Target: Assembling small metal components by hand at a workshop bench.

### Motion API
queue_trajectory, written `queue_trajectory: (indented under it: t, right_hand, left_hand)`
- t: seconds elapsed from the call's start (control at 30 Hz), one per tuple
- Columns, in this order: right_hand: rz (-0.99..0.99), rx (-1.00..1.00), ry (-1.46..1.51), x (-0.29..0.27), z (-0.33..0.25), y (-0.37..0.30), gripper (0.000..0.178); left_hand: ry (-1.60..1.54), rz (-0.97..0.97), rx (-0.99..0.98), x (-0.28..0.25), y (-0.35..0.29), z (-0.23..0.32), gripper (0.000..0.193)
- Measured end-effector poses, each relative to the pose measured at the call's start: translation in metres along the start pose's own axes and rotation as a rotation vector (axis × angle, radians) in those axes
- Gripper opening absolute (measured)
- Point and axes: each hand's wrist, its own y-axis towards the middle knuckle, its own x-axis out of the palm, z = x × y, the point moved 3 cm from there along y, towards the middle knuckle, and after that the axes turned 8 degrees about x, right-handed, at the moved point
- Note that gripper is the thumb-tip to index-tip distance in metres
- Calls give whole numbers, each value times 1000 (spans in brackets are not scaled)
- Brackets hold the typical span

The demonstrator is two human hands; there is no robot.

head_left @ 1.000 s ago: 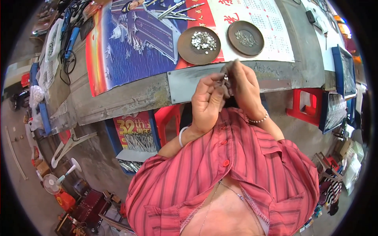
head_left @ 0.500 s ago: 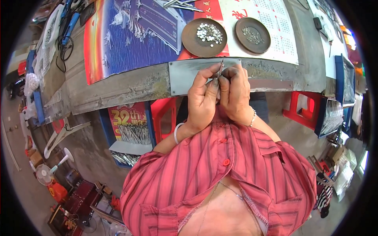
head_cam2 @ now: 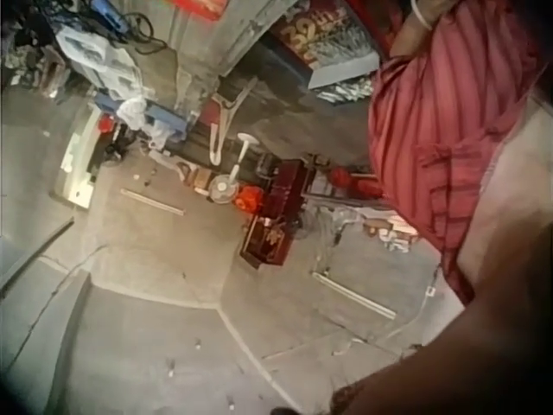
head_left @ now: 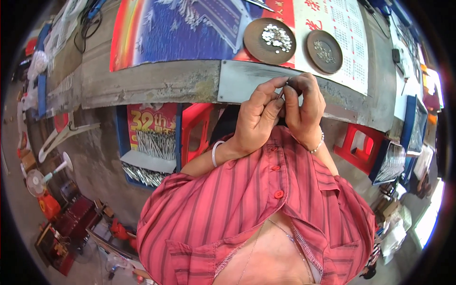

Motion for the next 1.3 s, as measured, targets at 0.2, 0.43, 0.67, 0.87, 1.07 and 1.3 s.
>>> queue_trajectory:
  t: [0.2,0.43,0.67,0.87,1.07,1.3]
  right_hand:
    - [-210,760,764,10,-2,-12,14]
    - [-18,-21,-58,14,-22,-18,8]
    - [-180,731,686,26,-20,-23,17]
    - [-176,119,219,45,-27,-24,11]
    - [-140,18,-63,73,-34,-35,9]
    - [-408,669,435,81,-19,-38,24]
  left_hand:
    - [56,17,46,-4,-13,4,32]
    - [82,16,104,-11,-20,7,33]
    - [-3,108,91,-23,-30,9,31]
    - [39,215,127,-38,-33,17,33]
    - [209,265,228,-54,-39,13,34]
    - [84,331,133,-72,-62,17,30]
